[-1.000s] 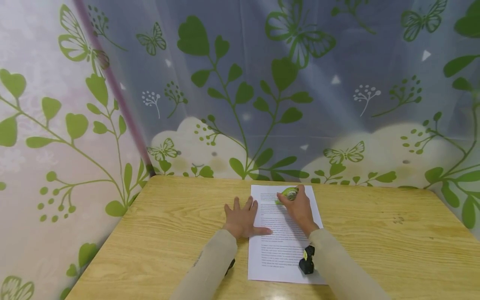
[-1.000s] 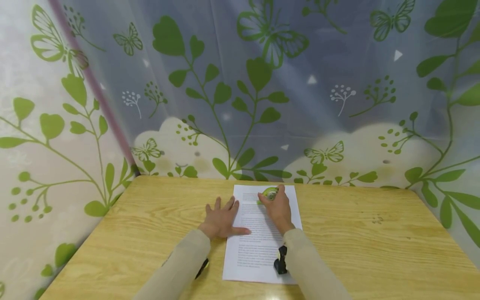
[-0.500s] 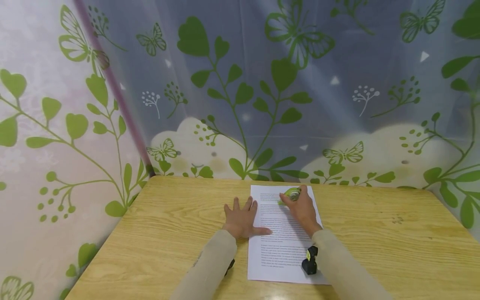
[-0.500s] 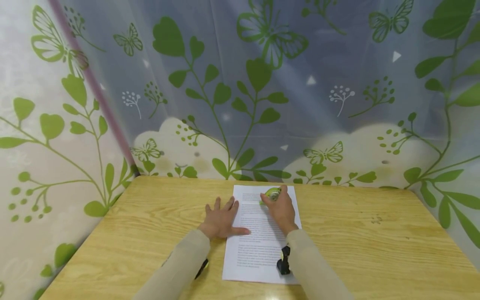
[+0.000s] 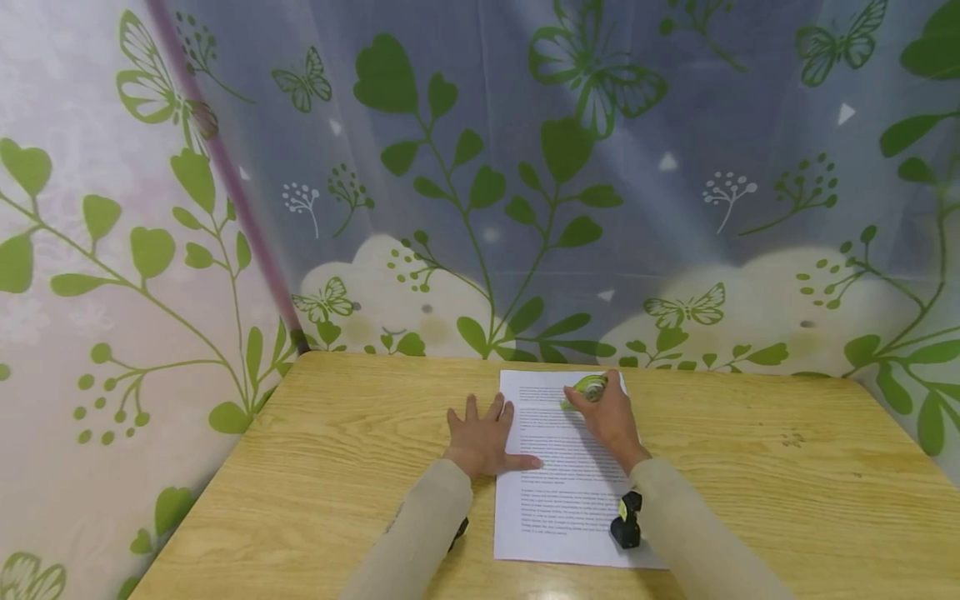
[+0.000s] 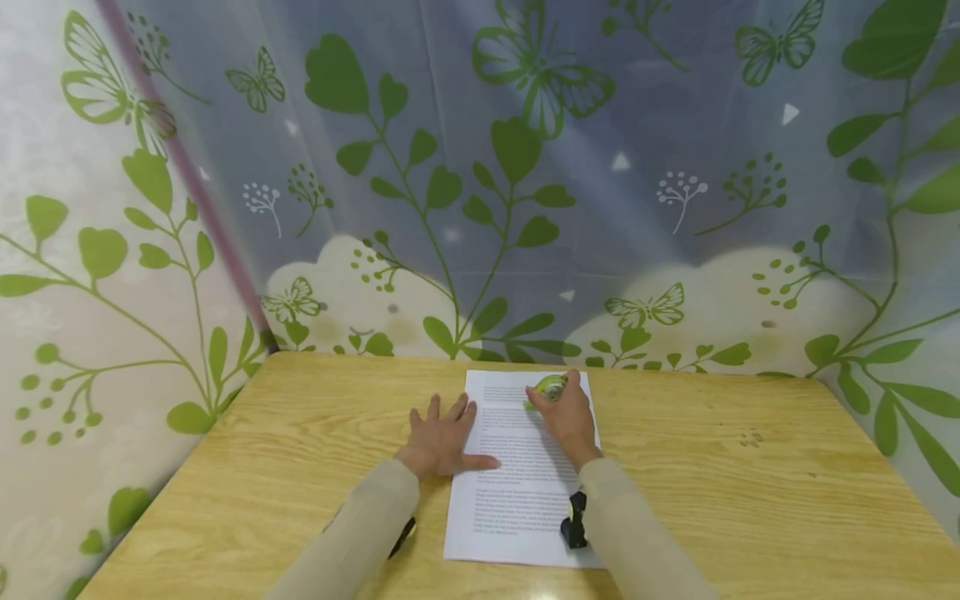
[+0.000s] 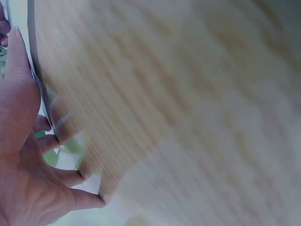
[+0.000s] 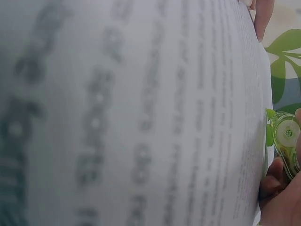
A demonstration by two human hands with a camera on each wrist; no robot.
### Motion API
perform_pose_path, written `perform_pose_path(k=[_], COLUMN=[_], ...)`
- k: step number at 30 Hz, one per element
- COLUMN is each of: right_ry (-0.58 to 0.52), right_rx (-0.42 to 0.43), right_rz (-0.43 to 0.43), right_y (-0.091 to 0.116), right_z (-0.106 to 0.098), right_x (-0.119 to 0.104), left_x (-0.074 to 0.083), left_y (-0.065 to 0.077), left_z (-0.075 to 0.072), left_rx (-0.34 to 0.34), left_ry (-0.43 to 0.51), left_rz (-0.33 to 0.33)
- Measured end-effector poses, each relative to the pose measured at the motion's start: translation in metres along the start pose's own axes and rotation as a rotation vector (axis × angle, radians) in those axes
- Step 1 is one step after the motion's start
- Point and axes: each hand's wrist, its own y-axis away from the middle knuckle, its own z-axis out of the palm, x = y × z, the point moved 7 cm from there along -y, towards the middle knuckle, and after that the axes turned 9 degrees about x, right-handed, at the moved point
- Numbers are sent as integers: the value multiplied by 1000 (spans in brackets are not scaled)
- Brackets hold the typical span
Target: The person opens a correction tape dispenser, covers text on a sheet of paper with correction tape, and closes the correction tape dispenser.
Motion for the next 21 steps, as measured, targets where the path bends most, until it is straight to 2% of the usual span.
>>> perform_pose_path(k=[11, 18, 21], right_ry=[10, 77, 56], right_rx=[-10, -23, -20], right_rz=[15, 31, 29], right_y=[-1, -3, -4], right_z=[-6, -10, -12], right_x=[3, 8, 9], left_x=[1, 0, 0], left_y=[0, 0, 1], left_z=[0, 1, -1], left_rx=[11, 4, 2], left_ry=[4, -1, -1], left_rz=[3, 6, 5])
